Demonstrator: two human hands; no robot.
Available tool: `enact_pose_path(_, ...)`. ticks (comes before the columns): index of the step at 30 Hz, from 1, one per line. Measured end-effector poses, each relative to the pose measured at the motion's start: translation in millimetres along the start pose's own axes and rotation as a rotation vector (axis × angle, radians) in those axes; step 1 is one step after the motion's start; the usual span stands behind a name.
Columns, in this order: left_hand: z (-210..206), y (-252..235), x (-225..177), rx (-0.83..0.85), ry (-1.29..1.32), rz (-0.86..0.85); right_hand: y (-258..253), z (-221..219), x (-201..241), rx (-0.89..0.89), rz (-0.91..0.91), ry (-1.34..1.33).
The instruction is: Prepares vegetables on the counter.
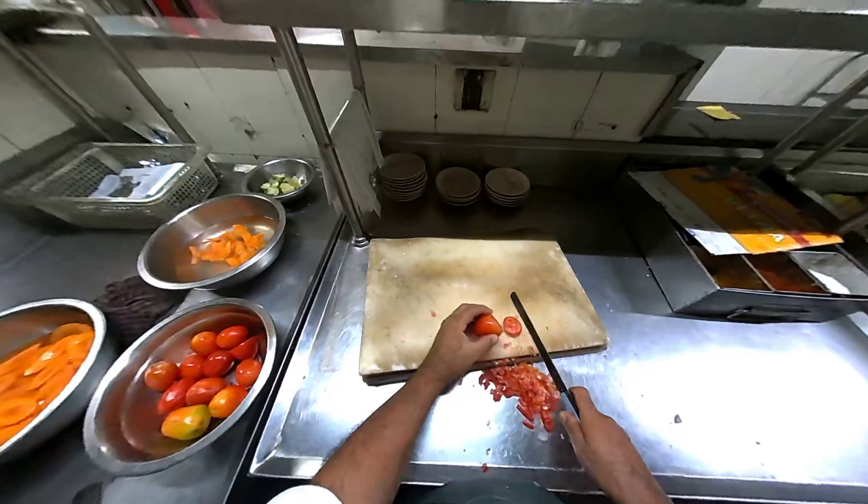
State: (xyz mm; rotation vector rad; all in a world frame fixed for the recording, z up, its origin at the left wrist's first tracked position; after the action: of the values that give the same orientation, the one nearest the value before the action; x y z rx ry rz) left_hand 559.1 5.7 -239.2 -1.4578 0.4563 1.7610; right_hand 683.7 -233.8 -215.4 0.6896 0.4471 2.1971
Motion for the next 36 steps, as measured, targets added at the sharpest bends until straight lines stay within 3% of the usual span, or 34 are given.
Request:
enact_pose_path(4, 27, 11, -7, -0.098, 0.288, 0.018, 23, -15, 19, 0.064, 0.084, 0.134)
enact_pose_path(8, 40, 14, -17, -0.040, 0.132, -0.103, 42, -32, 21, 0.224, 0.137, -0.067)
enact_pose_path(14, 8, 2, -11, 0.106, -0.062, -0.174, 32, -28, -7, 0.045, 0.151, -0.389)
enact_pose_path(18, -11, -8, -12, 0.217, -0.320, -0.205, 14, -6, -12, -0.002, 0.171, -0.298)
enact_pose_path(23, -12, -5, -22, 0.280, -0.493, -0.283, -14, 4, -18, 0.150, 0.180, -0.117)
enact_pose_path(27, -11, -8, -34, 0.373, -0.598, -0.274, -9, 36, -12, 0.156, 0.226, 0.029)
enact_pose_path(32, -13, -12, -40, 0.408, -0.625, -0.262, 7, 77, 24, 0.234, 0.208, 0.247)
enact_pose_path(36, -13, -15, -40, 0.404, -0.613, -0.257, -43, 52, 61, 0.206, 0.262, 0.176)
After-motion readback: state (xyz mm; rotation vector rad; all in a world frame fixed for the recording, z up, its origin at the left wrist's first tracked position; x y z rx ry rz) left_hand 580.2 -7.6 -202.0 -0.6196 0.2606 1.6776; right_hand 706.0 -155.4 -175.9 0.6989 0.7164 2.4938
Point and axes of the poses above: each hand's wrist, its own y-axis away from the middle knuckle, its own z-axis out of the back of the hand, x = y × z, the point moved 3 cm from there along -y, towards the middle knuckle, and after that the axes turned 1 degree about x, right-handed, at the moved point
